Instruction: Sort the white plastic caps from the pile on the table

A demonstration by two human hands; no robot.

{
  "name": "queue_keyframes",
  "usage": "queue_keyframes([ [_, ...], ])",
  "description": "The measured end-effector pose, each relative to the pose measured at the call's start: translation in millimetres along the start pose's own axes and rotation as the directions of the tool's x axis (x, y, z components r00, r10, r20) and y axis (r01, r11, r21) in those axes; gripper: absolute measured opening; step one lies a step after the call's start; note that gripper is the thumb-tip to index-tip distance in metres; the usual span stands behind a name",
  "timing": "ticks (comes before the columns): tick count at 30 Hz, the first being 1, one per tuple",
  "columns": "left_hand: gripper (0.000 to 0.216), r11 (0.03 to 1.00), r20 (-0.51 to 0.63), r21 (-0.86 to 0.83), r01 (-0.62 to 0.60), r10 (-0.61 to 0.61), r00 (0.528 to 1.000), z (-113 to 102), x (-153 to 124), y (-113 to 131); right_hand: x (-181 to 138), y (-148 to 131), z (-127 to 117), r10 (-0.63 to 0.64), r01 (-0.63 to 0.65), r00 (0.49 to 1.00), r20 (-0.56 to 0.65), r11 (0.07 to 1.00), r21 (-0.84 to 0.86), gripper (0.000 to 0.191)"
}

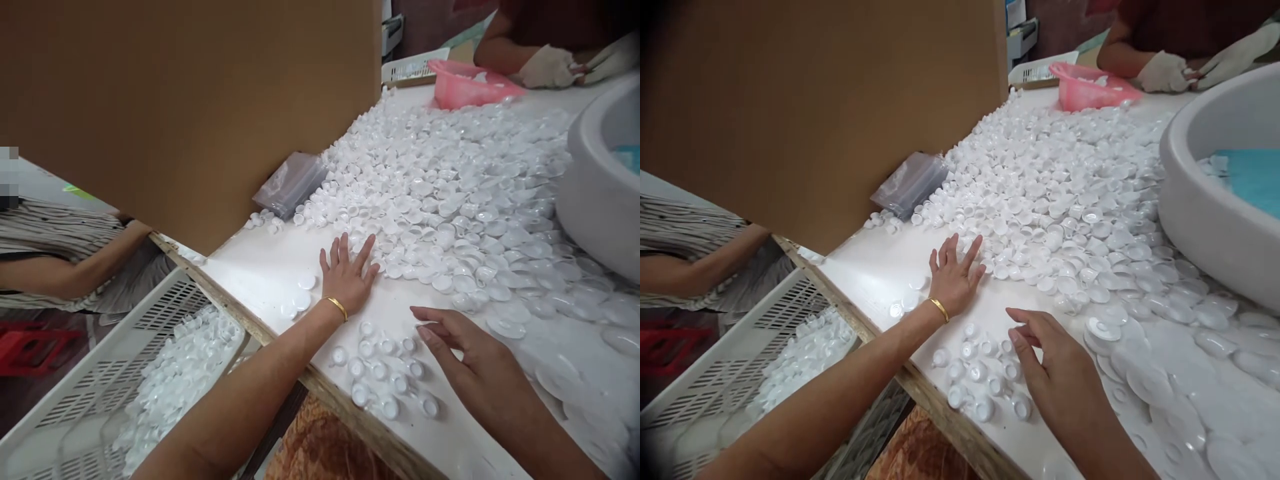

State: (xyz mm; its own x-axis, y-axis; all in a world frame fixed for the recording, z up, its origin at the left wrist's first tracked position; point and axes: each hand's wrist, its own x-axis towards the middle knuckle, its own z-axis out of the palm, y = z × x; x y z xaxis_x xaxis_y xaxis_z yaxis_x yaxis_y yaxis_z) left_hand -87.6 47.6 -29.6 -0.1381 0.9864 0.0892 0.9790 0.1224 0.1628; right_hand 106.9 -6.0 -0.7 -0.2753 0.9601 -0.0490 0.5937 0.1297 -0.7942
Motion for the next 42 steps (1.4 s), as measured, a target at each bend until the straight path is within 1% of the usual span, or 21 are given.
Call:
queue_keyframes([
  [3, 0.054, 1.000, 0.021, -0.015, 0.008, -0.008, 1.000, -3, -10, -3, -1, 3, 4, -0.040, 0.040, 0.999, -0.026, 0.999, -0.027, 0.032],
  [7, 0.053, 0.997, 0.051, 0.028, -0.075, 0.074, 0.996, -12, -27, -16, -4, 3, 6, -0.080, 0.080, 0.997, -0.004, 0.997, -0.012, 0.031],
  [9, 0.053, 0.993, 0.018, 0.065, -0.096, 0.095, 0.995, -16, -31, -22, -4, 2, 5, -0.080, 0.080, 0.997, 0.006, 0.997, -0.008, 0.030],
  [12, 0.055, 0.991, -0.096, 0.099, -0.092, 0.102, 0.990, -18, -26, -26, 0, -1, -1, -0.085, 0.085, 0.996, -0.022, 0.996, -0.005, 0.027],
  [14, 0.054, 0.994, -0.134, 0.091, -0.055, 0.067, 0.989, -16, -19, -26, 3, -2, -6, -0.093, 0.093, 0.994, -0.059, 0.996, -0.003, 0.026],
  [16, 0.053, 0.996, -0.113, 0.078, -0.034, 0.043, 0.993, -13, -13, -26, 3, -2, -15, -0.074, 0.075, 0.993, -0.094, 0.997, 0.012, 0.026],
  [18, 0.054, 0.995, -0.075, 0.079, -0.065, 0.071, 0.995, -12, -11, -29, -2, -1, -28, -0.017, 0.023, 0.995, -0.099, 0.998, 0.060, 0.026],
  [20, 0.054, 0.991, -0.074, 0.096, -0.097, 0.104, 0.992, -14, -13, -32, -13, 5, -45, 0.050, -0.045, 0.997, -0.066, 0.996, 0.080, 0.026],
  [22, 0.053, 0.989, -0.130, 0.118, -0.084, 0.100, 0.987, -19, -16, -35, -28, 15, -62, 0.100, -0.101, 0.994, -0.032, 0.995, -0.009, 0.023],
  [25, 0.052, 0.990, -0.222, 0.143, -0.005, 0.037, 0.974, -28, -21, -37, -55, 31, -79, 0.106, -0.110, 0.994, -0.027, 0.949, -0.296, 0.021],
  [28, 0.052, 0.983, -0.215, 0.172, 0.062, -0.024, 0.976, -33, -21, -40, -78, 43, -78, 0.029, -0.046, 0.999, -0.042, 0.861, -0.507, 0.024],
  [30, 0.052, 0.981, -0.201, 0.186, 0.053, -0.015, 0.979, -32, -18, -44, -87, 48, -69, -0.027, -0.016, 0.998, -0.065, 0.813, -0.583, 0.028],
  [32, 0.053, 0.985, -0.174, 0.173, 0.016, 0.015, 0.985, -29, -16, -48, -90, 54, -60, -0.061, 0.001, 0.995, -0.076, 0.785, -0.619, 0.027],
  [34, 0.051, 0.990, -0.141, 0.140, -0.017, 0.037, 0.989, -25, -15, -53, -92, 60, -55, -0.075, 0.015, 0.995, -0.071, 0.787, -0.617, 0.022],
  [36, 0.047, 0.993, -0.125, 0.110, -0.051, 0.065, 0.990, -21, -16, -56, -92, 66, -54, -0.063, 0.009, 0.996, -0.069, 0.802, -0.597, 0.018],
  [39, 0.043, 0.990, -0.115, 0.100, -0.103, 0.114, 0.987, -17, -17, -59, -92, 75, -57, -0.022, -0.019, 0.998, -0.064, 0.819, -0.574, 0.016],
  [42, 0.040, 0.992, -0.117, 0.072, -0.100, 0.108, 0.987, -21, -16, -62, -92, 80, -58, -0.021, -0.006, 0.999, -0.042, 0.828, -0.560, 0.018],
])
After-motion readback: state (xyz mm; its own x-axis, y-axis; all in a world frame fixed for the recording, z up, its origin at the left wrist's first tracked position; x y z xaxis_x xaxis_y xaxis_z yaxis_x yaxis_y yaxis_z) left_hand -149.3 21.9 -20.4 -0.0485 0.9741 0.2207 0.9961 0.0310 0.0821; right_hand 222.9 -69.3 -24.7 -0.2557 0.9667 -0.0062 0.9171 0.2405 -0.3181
